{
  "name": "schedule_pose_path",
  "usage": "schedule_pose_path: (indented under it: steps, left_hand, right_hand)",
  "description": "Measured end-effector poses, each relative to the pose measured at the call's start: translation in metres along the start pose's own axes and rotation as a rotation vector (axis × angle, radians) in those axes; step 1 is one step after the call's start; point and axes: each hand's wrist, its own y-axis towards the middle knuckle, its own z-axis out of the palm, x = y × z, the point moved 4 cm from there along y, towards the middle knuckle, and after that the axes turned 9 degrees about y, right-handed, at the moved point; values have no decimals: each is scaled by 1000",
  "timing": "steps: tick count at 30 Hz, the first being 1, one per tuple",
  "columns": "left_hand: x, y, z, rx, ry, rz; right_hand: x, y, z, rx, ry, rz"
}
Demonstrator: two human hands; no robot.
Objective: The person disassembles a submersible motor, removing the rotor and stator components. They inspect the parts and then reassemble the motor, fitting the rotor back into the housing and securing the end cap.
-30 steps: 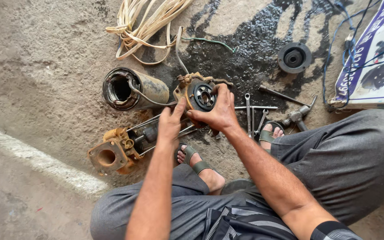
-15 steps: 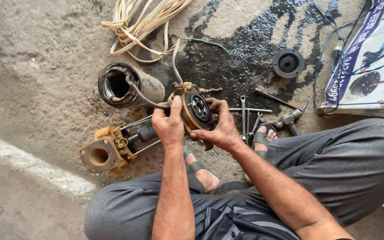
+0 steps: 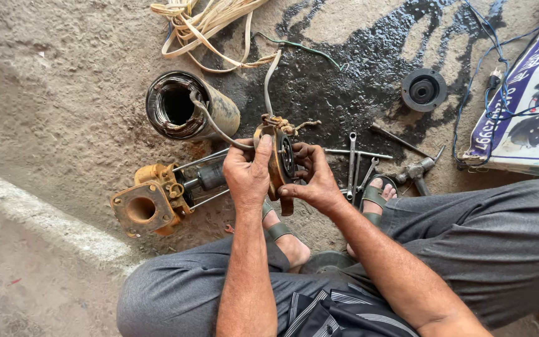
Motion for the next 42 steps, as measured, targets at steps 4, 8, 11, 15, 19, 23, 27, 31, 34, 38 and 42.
schedule_pose_path:
  steps: [4, 8, 11, 15, 19, 23, 27, 31, 34, 38, 42]
  left_hand:
    - [6, 4, -5, 46, -124, -6]
    - [16, 8, -9, 86, -252, -43]
    - [22, 7, -12, 110, -310, -53]
    - [32, 4, -13, 119, -369, -104]
    - [36, 2, -13, 119, -424, -107]
    - [40, 0, -14, 133, -465, -144]
    - [42, 1, -16, 107, -442, -139]
    - [45, 4, -13, 114, -462, -127]
    - [47, 4, -13, 112, -438, -125]
    - [51, 4, -16, 74, -429, -141]
    - [53, 6, -12, 90, -477, -128]
  right_hand:
    - [10, 0, -5, 105, 21, -8]
    - [16, -1, -6, 165, -172, -41]
    - [19, 0, -5, 192, -363, -137]
    - [18, 2, -8, 148, -423, -123]
    - [18, 3, -7, 125, -438, -111]
    - [26, 5, -7, 138, -488, -114]
    - [37, 6, -2, 158, -452, -74]
    - [49, 2, 10, 94, -690, -144]
    - [51, 1, 16, 48, -669, -86]
    - [50, 1, 20, 80, -443, -119]
    - [41, 0, 23, 88, -520, -188]
